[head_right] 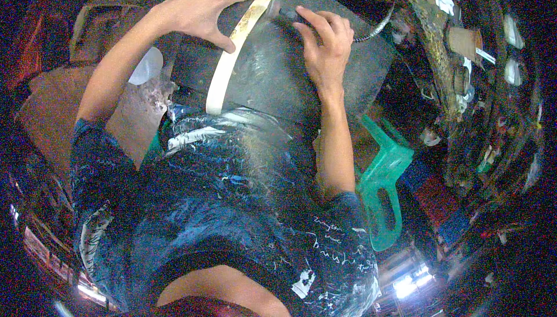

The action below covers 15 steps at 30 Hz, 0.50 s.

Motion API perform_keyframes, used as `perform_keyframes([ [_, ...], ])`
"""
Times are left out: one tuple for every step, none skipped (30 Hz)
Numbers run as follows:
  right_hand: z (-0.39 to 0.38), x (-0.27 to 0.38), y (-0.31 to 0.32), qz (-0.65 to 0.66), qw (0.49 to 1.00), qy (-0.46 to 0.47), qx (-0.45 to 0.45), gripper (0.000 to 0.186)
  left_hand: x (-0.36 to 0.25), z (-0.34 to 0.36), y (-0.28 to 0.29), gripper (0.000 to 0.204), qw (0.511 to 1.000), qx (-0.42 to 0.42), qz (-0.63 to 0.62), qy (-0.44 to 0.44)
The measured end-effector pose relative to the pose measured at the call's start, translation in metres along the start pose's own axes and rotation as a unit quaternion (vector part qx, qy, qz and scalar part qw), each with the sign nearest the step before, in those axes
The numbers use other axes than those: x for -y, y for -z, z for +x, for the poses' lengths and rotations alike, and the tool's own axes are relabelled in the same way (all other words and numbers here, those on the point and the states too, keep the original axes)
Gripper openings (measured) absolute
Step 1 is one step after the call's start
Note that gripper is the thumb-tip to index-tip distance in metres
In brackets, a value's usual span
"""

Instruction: The person uses a handheld rotary grinding tool to smooth the edges of a curved white shoe part. They hold the part with one hand and guide the tool along its edge, then briefly inspect the tool head before continuing.

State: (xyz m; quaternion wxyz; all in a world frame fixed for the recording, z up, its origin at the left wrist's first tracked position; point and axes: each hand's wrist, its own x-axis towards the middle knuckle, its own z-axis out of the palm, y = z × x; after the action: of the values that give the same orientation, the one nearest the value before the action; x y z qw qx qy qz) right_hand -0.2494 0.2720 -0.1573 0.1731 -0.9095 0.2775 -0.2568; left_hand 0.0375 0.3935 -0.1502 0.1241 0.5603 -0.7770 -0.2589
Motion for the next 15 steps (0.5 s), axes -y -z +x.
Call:
perform_keyframes([
  [-0.001,0.0,-0.002,-0.002,1.0,0.0,0.009,0.032,0.0,0.0,-0.002,0.127,1.0,-0.004,-0.005,0.002],
  [-0.001,0.0,-0.004,-0.005,1.0,0.001,0.003,0.032,0.0,0.0,-0.003,0.128,1.0,-0.008,-0.008,0.004],
  [-0.001,0.0,-0.006,-0.009,1.0,0.003,-0.003,0.032,0.001,0.001,-0.005,0.128,1.0,-0.012,-0.011,0.005],
  [-0.001,-0.001,-0.009,-0.012,1.0,0.005,-0.009,0.032,0.002,0.002,-0.007,0.129,1.0,-0.017,-0.015,0.007],
  [0.0,-0.002,-0.01,-0.014,1.0,0.004,-0.006,0.032,0.003,0.003,-0.008,0.13,0.999,-0.032,-0.003,0.001],
  [0.001,-0.004,-0.01,-0.016,1.0,0.002,-0.003,0.032,0.003,0.005,-0.01,0.131,0.999,-0.046,0.01,-0.003],
  [0.002,-0.005,-0.01,-0.017,1.0,0.0,0.0,0.032,0.003,0.005,-0.012,0.132,0.998,-0.06,0.022,-0.008],
  [0.002,-0.006,-0.01,-0.015,1.0,0.002,0.0,0.032,0.004,0.004,-0.013,0.132,0.999,-0.05,0.009,-0.003],
  [0.003,-0.007,-0.01,-0.014,1.0,0.004,-0.001,0.032,0.005,0.004,-0.013,0.132,0.999,-0.04,-0.003,0.001],
  [0.004,-0.008,-0.009,-0.012,1.0,0.006,-0.002,0.032,0.007,0.003,-0.014,0.132,0.999,-0.031,-0.016,0.005],
  [0.004,-0.009,-0.009,-0.014,1.0,0.007,-0.001,0.032,0.007,0.002,-0.016,0.131,0.999,-0.042,-0.016,-0.001],
  [0.005,-0.009,-0.009,-0.016,1.0,0.007,0.0,0.032,0.007,0.001,-0.018,0.131,0.998,-0.053,-0.015,-0.007],
  [0.005,-0.009,-0.01,-0.017,1.0,0.008,-0.001,0.032,0.007,0.001,-0.019,0.131,0.998,-0.064,-0.014,-0.013],
  [0.005,-0.008,-0.01,-0.02,1.0,0.011,0.004,0.032,0.008,0.001,-0.021,0.13,0.997,-0.071,-0.001,-0.015],
  [0.006,-0.007,-0.011,-0.023,1.0,0.014,0.009,0.032,0.008,0.002,-0.023,0.129,0.997,-0.079,0.013,-0.017],
])
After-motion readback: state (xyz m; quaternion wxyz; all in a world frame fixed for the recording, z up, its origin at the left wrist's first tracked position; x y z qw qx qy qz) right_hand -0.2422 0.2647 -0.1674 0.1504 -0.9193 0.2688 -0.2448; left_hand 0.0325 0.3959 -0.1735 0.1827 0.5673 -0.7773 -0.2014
